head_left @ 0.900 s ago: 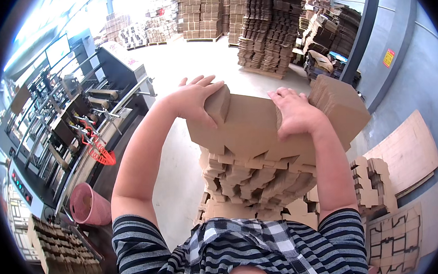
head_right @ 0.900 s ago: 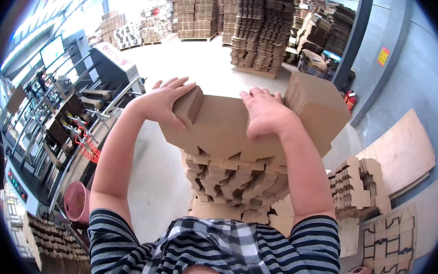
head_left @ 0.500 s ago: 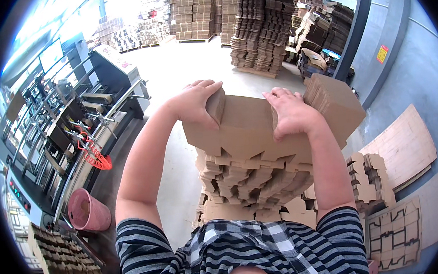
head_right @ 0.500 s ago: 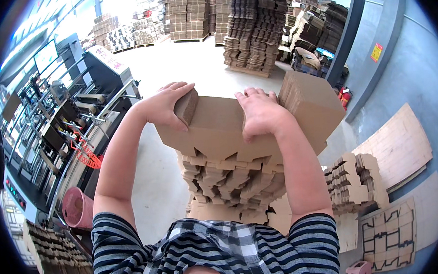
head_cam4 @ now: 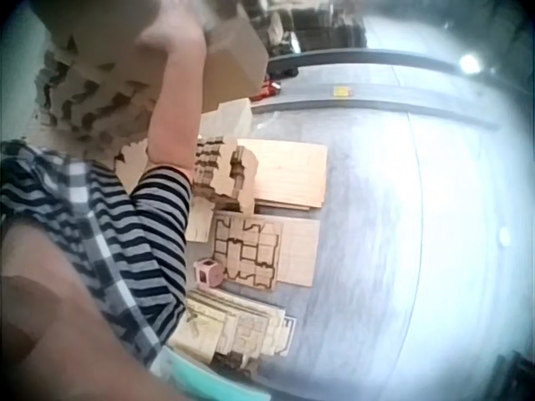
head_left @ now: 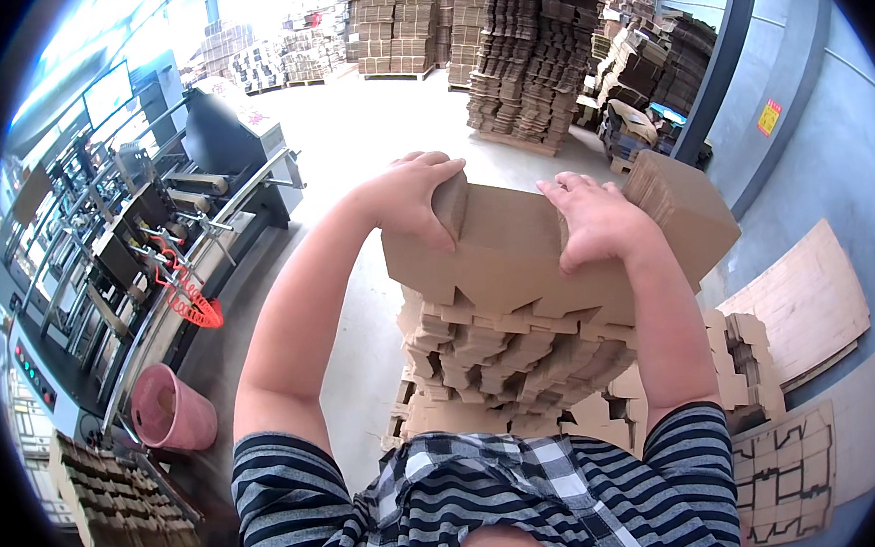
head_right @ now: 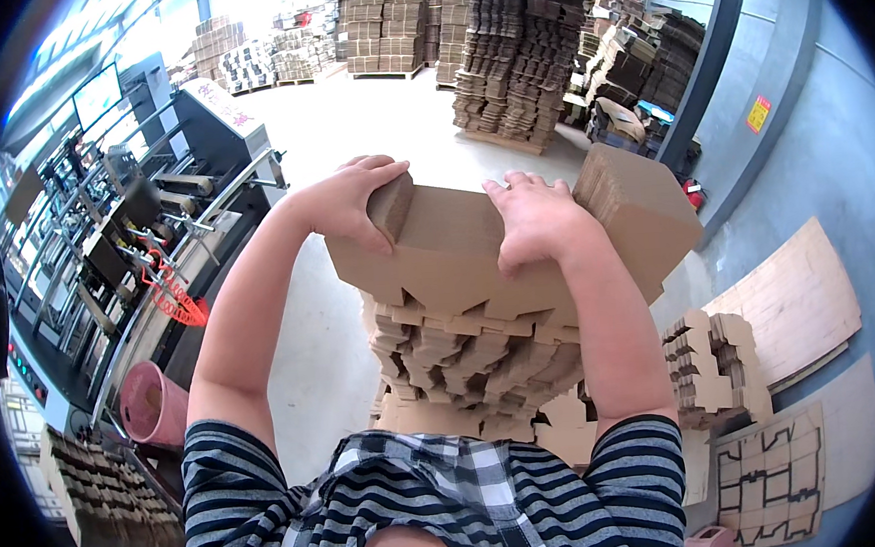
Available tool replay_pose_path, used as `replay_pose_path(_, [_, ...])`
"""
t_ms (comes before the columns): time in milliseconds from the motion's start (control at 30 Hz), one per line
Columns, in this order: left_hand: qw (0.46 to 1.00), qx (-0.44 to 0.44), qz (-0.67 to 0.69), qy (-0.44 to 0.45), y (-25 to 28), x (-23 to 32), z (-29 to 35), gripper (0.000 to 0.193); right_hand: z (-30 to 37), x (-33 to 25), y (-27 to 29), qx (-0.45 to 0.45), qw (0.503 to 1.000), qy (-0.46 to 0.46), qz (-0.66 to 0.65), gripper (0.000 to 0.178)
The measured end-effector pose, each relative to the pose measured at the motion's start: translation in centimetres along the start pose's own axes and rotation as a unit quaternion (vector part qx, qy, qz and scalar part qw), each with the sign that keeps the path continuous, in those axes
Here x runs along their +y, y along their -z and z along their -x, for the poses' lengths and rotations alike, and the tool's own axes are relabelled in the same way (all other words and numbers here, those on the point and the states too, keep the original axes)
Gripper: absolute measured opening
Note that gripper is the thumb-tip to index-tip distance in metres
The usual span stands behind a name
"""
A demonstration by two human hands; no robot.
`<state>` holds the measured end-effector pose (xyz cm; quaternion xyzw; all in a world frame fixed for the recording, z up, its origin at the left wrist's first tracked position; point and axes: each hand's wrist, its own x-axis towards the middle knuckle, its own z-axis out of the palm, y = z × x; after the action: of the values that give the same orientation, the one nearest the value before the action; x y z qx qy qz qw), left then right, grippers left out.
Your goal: The person picks up flat cardboard pieces from a stack, folds them into box shapes, and places them onto a conveyor machine. The person repeats this process multiple times, handling the cardboard by hand.
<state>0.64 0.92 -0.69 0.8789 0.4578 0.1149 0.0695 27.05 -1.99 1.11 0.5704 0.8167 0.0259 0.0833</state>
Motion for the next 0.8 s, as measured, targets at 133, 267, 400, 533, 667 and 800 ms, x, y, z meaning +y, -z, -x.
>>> replay_pose_path(133, [1.0, 0.013, 0.002, -0.01, -0.1, -0.2, -0.1, 0.107, -0.4, -0.9, 0.7, -0.019, 0.998, 0.002, 0.066, 0.115])
replay_pose_path(267, [1.0, -0.015, -0.011, 0.004, 0.1, -0.1, -0.4, 0.112, -1.5, -2.1, 1.1, -0.067, 0.994, 0.018, 0.084, 0.115])
replay_pose_path(400, [1.0, -0.015, -0.004, 0.004, 0.2, 0.0, -0.3, 0.112, -2.2, -2.0, 0.6, -0.074, 0.994, 0.029, 0.068, 0.117])
replay_pose_path(533, [1.0, -0.009, 0.0, 0.003, 0.1, -0.1, -0.2, 0.111, -2.3, -1.6, 0.3, -0.051, 0.996, 0.043, 0.061, 0.118])
replay_pose_path(667, [1.0, -0.006, 0.01, 0.001, 0.0, -0.4, -0.5, 0.111, -2.5, -1.2, 0.0, -0.033, 0.996, 0.051, 0.071, 0.118])
replay_pose_path(800, [0.999, 0.027, -0.008, -0.036, -1.3, -1.2, -0.4, 0.107, -2.9, -1.9, 0.4, -0.076, 0.992, 0.06, 0.082, 0.12])
